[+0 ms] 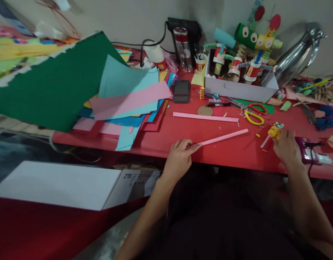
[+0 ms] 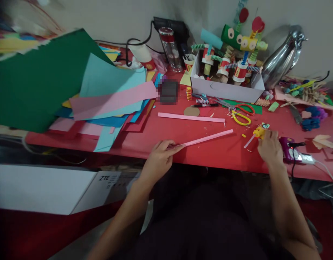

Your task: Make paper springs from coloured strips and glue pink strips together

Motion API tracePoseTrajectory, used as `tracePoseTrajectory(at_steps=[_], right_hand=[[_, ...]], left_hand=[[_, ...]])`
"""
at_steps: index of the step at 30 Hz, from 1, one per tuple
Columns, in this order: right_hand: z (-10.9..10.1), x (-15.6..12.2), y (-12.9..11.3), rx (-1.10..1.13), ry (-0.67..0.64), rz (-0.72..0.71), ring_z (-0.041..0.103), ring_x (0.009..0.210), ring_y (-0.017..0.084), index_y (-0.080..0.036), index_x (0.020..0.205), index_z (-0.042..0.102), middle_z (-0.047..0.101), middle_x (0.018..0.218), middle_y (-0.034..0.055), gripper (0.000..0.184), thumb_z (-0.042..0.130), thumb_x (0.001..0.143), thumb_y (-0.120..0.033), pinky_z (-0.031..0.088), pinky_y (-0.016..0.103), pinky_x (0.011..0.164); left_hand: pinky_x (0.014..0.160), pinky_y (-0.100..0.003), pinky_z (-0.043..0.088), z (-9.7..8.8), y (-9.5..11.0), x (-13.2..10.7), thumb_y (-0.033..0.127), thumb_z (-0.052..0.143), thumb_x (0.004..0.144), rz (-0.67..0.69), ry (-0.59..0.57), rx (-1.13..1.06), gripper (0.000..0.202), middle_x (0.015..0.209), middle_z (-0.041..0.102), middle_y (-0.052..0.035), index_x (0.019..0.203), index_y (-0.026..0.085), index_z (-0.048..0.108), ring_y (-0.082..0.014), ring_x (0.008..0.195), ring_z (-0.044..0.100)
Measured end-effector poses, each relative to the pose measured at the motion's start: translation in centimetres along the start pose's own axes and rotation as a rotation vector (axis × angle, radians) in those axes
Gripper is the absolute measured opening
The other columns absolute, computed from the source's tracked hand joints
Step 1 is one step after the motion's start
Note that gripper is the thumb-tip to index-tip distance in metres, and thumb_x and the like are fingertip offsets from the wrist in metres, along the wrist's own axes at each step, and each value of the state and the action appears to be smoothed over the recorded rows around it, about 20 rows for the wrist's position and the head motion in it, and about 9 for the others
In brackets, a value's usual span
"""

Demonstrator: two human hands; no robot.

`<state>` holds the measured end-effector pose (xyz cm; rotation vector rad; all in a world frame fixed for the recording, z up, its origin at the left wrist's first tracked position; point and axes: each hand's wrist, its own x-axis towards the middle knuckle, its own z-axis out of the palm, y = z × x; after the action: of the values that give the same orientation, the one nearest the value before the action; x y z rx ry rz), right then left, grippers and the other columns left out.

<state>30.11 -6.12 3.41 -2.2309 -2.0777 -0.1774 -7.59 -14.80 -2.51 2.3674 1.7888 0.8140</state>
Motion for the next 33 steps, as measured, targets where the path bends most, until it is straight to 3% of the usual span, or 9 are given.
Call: tracePoseTrajectory(at_steps=[3, 6, 8, 11, 14, 17, 24, 33], right_hand=[[0.0, -0.3, -1.3, 0.020, 0.079, -0.097, 0.051, 0.117, 0.048, -0.006, 0.129, 0.054, 0.051, 0.128, 0.0319, 0.047, 0.047, 0.083, -0.016, 0.043, 0.059, 0.086], [0.5, -0.7, -4.5, 0.212, 0.184, -0.355, 0.050, 0.121, 0.039, -0.016, 0.129, 0.059, 0.054, 0.131, 0.0206, 0.046, 0.048, 0.084, -0.016, 0.041, 0.059, 0.095], [1.1, -0.7, -7.3, 0.367, 0.134, -0.592, 0.054, 0.115, 0.032, -0.022, 0.119, 0.066, 0.062, 0.122, 0.0136, 0.036, 0.050, 0.087, -0.019, 0.042, 0.055, 0.098], [1.7, 0.0, -10.8, 0.444, 0.029, -0.762, 0.060, 0.101, 0.026, -0.025, 0.100, 0.075, 0.068, 0.107, 0.0084, 0.030, 0.049, 0.090, -0.016, 0.048, 0.047, 0.091], [1.8, 0.6, -12.4, 0.386, -0.064, -0.825, 0.061, 0.088, 0.023, -0.023, 0.087, 0.077, 0.070, 0.092, 0.0075, 0.030, 0.049, 0.088, -0.010, 0.049, 0.040, 0.082], [1.4, 0.6, -12.6, 0.300, -0.109, -0.854, 0.061, 0.082, 0.022, -0.021, 0.086, 0.076, 0.071, 0.085, 0.0077, 0.028, 0.050, 0.088, -0.009, 0.048, 0.036, 0.073], [1.1, -0.4, -12.6, 0.176, -0.063, -0.888, 0.060, 0.079, 0.021, -0.020, 0.090, 0.075, 0.073, 0.089, 0.0077, 0.028, 0.050, 0.090, -0.007, 0.041, 0.032, 0.064], [0.9, -0.4, -12.7, 0.062, -0.029, -0.957, 0.059, 0.077, 0.020, -0.017, 0.088, 0.073, 0.072, 0.084, 0.0070, 0.020, 0.056, 0.090, -0.009, 0.036, 0.032, 0.066]], left_hand=[[0.080, -0.041, 0.051, -0.2, 0.2, 0.1, -0.002, 0.043, 0.078, -0.008, -0.039, 0.053, 0.058, 0.100, 0.062, -0.0091, 0.121, 0.030, 0.068, -0.0242, 0.093, 0.056], [0.081, -0.041, 0.051, -0.3, 0.1, 0.2, -0.001, 0.043, 0.078, -0.014, -0.067, 0.070, 0.060, 0.101, 0.062, -0.0088, 0.122, 0.030, 0.067, -0.0240, 0.094, 0.056], [0.082, -0.041, 0.051, -0.4, 0.1, 0.3, -0.002, 0.042, 0.077, -0.012, -0.075, 0.078, 0.061, 0.100, 0.062, -0.0087, 0.121, 0.030, 0.068, -0.0241, 0.094, 0.056], [0.080, -0.041, 0.050, -0.6, 0.1, 0.6, -0.003, 0.042, 0.076, -0.003, -0.086, 0.100, 0.060, 0.097, 0.063, -0.0088, 0.118, 0.029, 0.070, -0.0245, 0.092, 0.057], [0.079, -0.043, 0.049, -0.6, 0.5, 1.0, -0.002, 0.044, 0.076, 0.002, -0.087, 0.137, 0.056, 0.097, 0.064, -0.0101, 0.115, 0.026, 0.071, -0.0263, 0.093, 0.058], [0.083, -0.045, 0.049, 0.0, 1.5, 2.0, 0.000, 0.045, 0.078, 0.023, -0.096, 0.150, 0.052, 0.101, 0.066, -0.0116, 0.117, 0.023, 0.070, -0.0282, 0.098, 0.057], [0.085, -0.042, 0.049, 2.0, 4.4, 4.5, 0.004, 0.041, 0.086, 0.083, -0.174, 0.067, 0.047, 0.106, 0.068, -0.0122, 0.122, 0.020, 0.067, -0.0266, 0.100, 0.058], [0.083, -0.041, 0.053, 2.1, 4.8, 5.0, 0.009, 0.042, 0.090, 0.092, -0.202, 0.167, 0.041, 0.106, 0.071, -0.0107, 0.120, 0.018, 0.068, -0.0255, 0.098, 0.062]])
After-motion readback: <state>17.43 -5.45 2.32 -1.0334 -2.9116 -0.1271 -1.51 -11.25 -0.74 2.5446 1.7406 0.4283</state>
